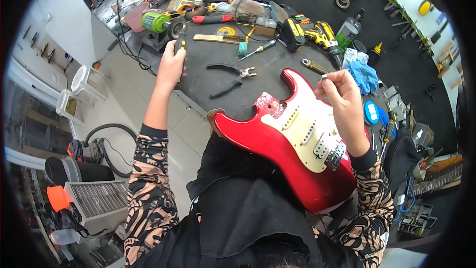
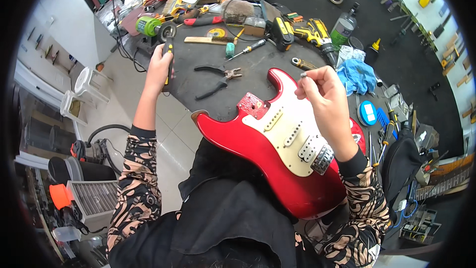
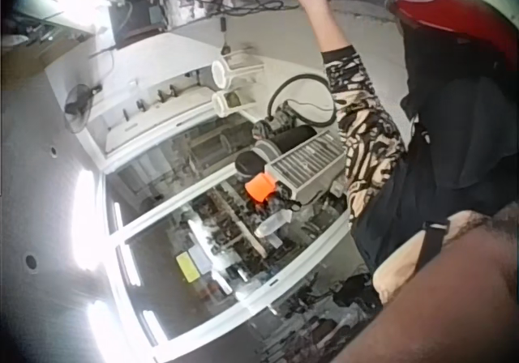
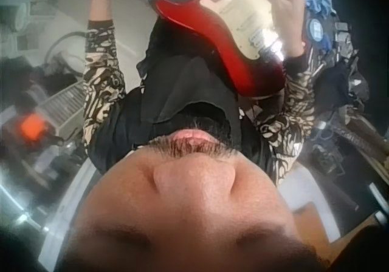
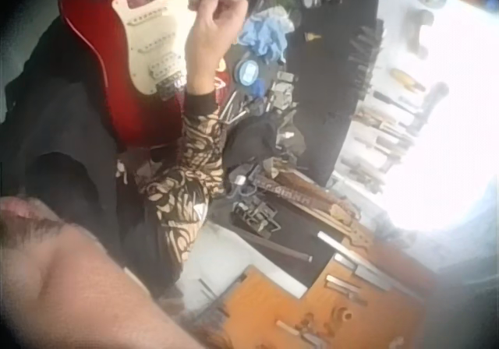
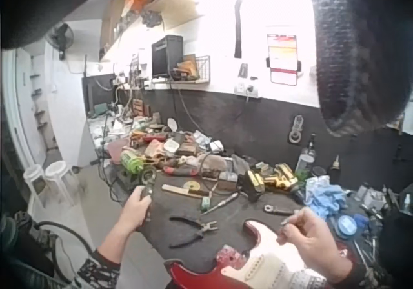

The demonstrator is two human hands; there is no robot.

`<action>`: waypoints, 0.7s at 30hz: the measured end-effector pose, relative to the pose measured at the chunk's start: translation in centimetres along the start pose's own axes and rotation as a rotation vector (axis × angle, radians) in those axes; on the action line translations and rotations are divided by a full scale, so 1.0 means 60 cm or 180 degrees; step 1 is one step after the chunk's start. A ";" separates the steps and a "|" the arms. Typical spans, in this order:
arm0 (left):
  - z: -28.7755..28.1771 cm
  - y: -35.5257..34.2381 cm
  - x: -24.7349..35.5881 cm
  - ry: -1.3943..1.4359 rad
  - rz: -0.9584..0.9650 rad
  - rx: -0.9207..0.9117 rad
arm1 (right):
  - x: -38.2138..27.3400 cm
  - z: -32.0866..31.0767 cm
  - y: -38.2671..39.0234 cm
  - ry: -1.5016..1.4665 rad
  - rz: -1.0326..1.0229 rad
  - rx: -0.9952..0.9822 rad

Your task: The person adjusts the bridge saddles on a red electric guitar using a screwdriver. They then remove a saddle, use pliers to hold it, and grind it with a rotary tool to modify its shape. Finally, they use pliers to adjust the saddle again.

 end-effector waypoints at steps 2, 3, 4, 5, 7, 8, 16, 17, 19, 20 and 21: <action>0.019 -0.025 0.010 -0.1589 0.0865 -0.0144 | 0.005 -0.023 0.020 0.0176 -0.0026 0.0057; 0.033 -0.034 0.011 -0.1909 0.0983 -0.0276 | 0.009 -0.032 0.029 0.0256 -0.0030 0.0083; 0.051 -0.040 0.030 -0.2221 0.1109 -0.0418 | 0.016 -0.041 0.037 0.0175 -0.0024 0.0084; 0.071 -0.046 0.043 -0.2534 0.1241 -0.0554 | 0.012 -0.047 0.044 0.0263 -0.0260 0.0116; 0.090 -0.066 0.029 -0.2848 0.1394 -0.0721 | -0.002 -0.053 0.060 0.0494 -0.0718 0.0191; 0.104 -0.066 0.031 -0.2941 0.1506 -0.0809 | -0.013 -0.055 0.071 0.0530 -0.0771 0.0207; 0.121 -0.054 0.040 -0.3209 0.1592 -0.0897 | -0.015 -0.066 0.116 0.0261 -0.0802 0.0091; 0.119 -0.047 0.048 -0.3126 0.1599 -0.0822 | -0.008 -0.066 0.115 0.0066 -0.0599 0.0086; 0.113 -0.023 0.083 -0.2977 0.1876 -0.0647 | -0.003 -0.061 0.115 -0.0324 -0.0203 0.0059; 0.126 -0.005 0.108 -0.2875 0.2165 -0.0571 | 0.008 -0.062 0.115 -0.0466 -0.0024 -0.0004; 0.138 0.018 0.136 -0.2767 0.2448 -0.0493 | 0.015 -0.065 0.115 -0.0536 0.0105 -0.0004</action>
Point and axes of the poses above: each hand's wrist, its own y-axis away from the middle knuckle, its own z-axis out of the palm, x = y × z, the point moved 9 cm from there along -y, towards the middle knuckle, and after that the axes turned 11 degrees about z, right-handed, at the moved point
